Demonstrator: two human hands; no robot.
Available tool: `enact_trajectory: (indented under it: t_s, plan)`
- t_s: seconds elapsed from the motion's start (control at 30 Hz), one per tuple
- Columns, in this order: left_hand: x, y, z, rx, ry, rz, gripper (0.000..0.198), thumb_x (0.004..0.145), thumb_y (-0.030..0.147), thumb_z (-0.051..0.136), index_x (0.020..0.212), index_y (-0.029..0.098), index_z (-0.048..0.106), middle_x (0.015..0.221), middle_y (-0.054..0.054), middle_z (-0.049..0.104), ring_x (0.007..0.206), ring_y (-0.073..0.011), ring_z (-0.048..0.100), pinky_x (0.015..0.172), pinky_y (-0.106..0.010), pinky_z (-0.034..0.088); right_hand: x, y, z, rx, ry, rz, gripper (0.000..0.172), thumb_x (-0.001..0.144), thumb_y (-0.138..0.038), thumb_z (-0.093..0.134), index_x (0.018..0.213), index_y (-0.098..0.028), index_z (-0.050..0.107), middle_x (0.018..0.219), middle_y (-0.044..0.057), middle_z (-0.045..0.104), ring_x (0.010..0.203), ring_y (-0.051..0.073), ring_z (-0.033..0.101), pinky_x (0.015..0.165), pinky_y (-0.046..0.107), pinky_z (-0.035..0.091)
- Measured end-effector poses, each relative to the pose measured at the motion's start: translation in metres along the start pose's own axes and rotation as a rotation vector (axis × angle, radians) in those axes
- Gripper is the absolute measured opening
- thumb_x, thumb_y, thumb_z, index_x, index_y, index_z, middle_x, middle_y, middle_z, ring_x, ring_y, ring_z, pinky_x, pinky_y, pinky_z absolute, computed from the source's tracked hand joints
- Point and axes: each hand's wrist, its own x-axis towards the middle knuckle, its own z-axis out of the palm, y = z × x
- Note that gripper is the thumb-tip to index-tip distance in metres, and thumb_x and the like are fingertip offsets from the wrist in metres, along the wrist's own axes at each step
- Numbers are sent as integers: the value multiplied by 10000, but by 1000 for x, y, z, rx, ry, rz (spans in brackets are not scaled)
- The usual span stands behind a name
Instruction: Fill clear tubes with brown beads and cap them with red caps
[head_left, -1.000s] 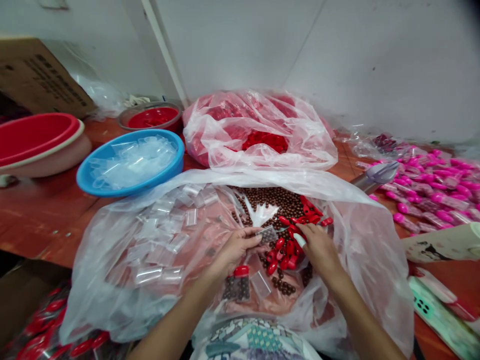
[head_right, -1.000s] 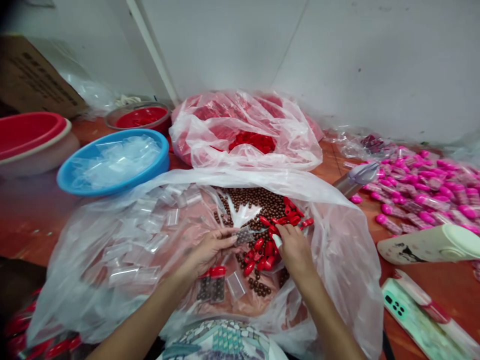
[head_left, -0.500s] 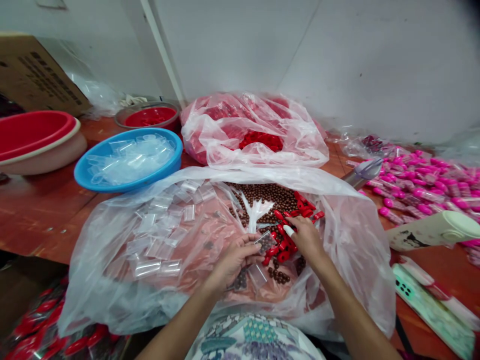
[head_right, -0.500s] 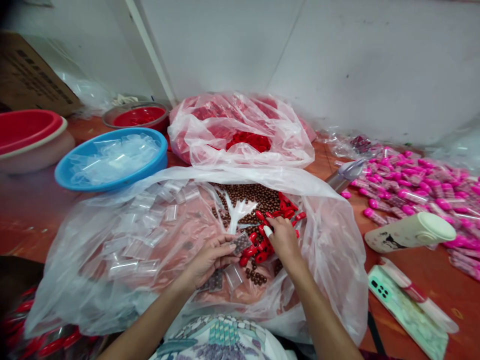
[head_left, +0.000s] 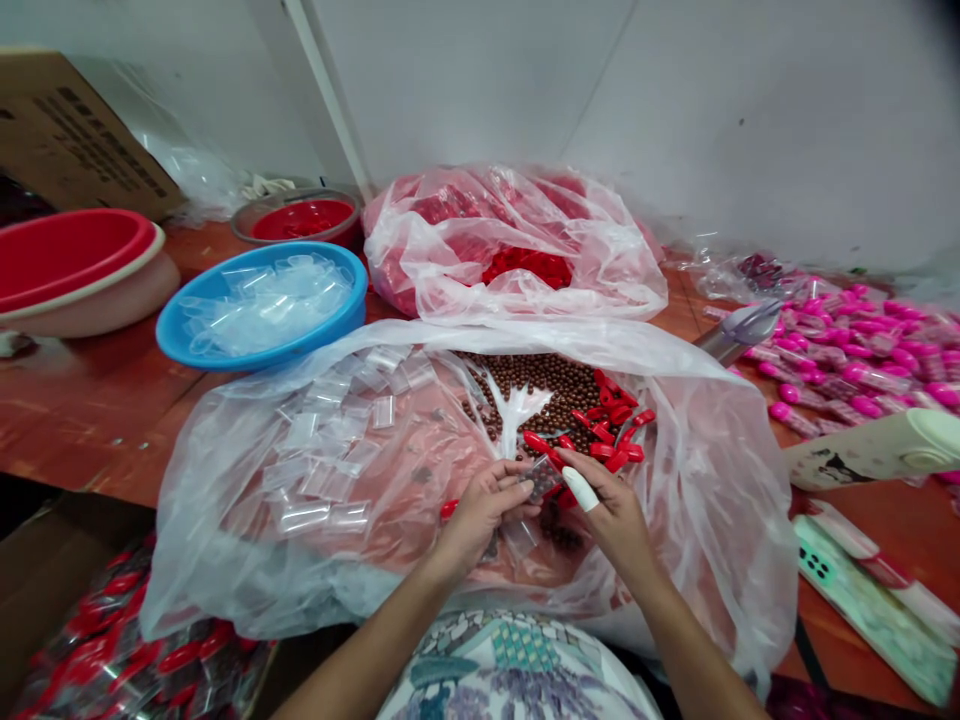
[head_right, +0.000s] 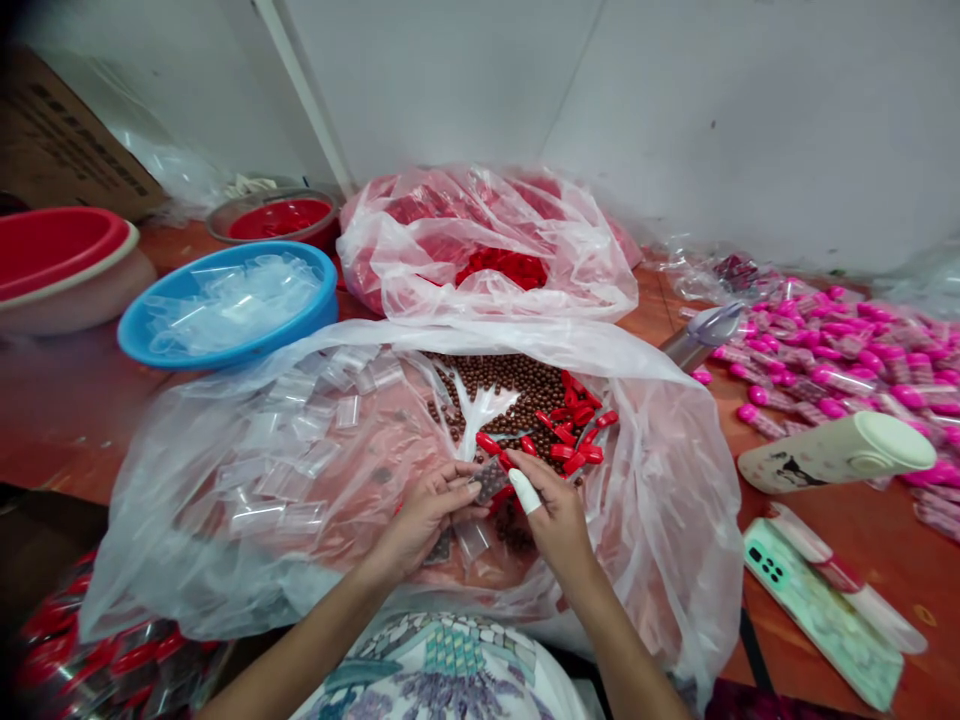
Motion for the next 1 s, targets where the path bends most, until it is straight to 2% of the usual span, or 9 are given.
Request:
enact_trajectory:
  t_s: [0.2,0.3,0.4,0.5,0.57,0.67,0.77,0.83,1.0]
  plan:
    - [-6,0,3,-40,-40,-11,348,649,237,750,947,120,611,852,-67,679,755,-152,635,698,-271,530,-14,1,-4,-194,-65,-283,469,885,-160,440,1340,-275,419,1384,69,444,1266,226,421,1031,477,362]
    - [-7,0,2,-54,-56,-16,345,656,240,745,949,127,604,854,-64,681,756,-160,639,687,-279,526,-16,1,-4,-265,-75,-359,494,890,-134,420,1360,-278,384,1399,78,424,1273,227,409,1024,471,365]
    - [-8,-2,3,-77,-63,-17,339,655,233,746,939,126,595,832,-62,682,721,-153,641,683,-269,509,-19,3,3,-274,-72,-349,536,879,-187,488,1384,-283,334,1386,90,435,1264,239,415,1019,475,372]
    - [-7,-8,6,-132,-93,5,303,647,202,752,890,140,582,762,-26,669,636,-118,620,631,-220,473,-24,9,15,-267,-12,-269,754,801,-289,621,1429,-247,205,1401,129,382,1282,276,376,997,481,398]
    - [-6,-12,10,-175,-115,20,299,629,186,765,857,150,575,736,-5,659,614,-104,605,616,-200,452,-27,12,23,-253,10,-232,795,794,-279,615,1438,-236,152,1395,140,368,1281,279,373,978,471,420]
    - [-4,-13,14,-266,-128,-42,294,718,357,693,901,152,590,765,-32,673,669,-136,627,653,-228,461,-29,13,30,-195,-19,-198,801,799,-249,590,1441,-238,111,1347,135,427,1223,258,448,956,446,443]
    - [-2,-9,17,-351,-194,-184,493,799,584,477,966,136,597,774,-81,684,704,-189,648,651,-278,481,-30,10,29,-190,-15,-246,879,740,-294,663,1432,-242,123,1288,129,476,1158,269,499,931,453,457]
    - [0,-8,19,-370,-223,-252,579,795,645,408,973,127,598,758,-93,685,687,-201,652,623,-286,488,-31,9,28,-232,0,-291,875,699,-324,699,1410,-257,193,1246,126,489,1133,288,507,900,462,473]
    - [3,-11,25,-363,-149,-278,479,829,557,432,949,128,608,665,-59,668,543,-158,620,523,-245,474,-35,10,26,-314,-72,-305,812,709,-319,674,1384,-280,225,1237,131,460,1098,297,506,845,461,500]
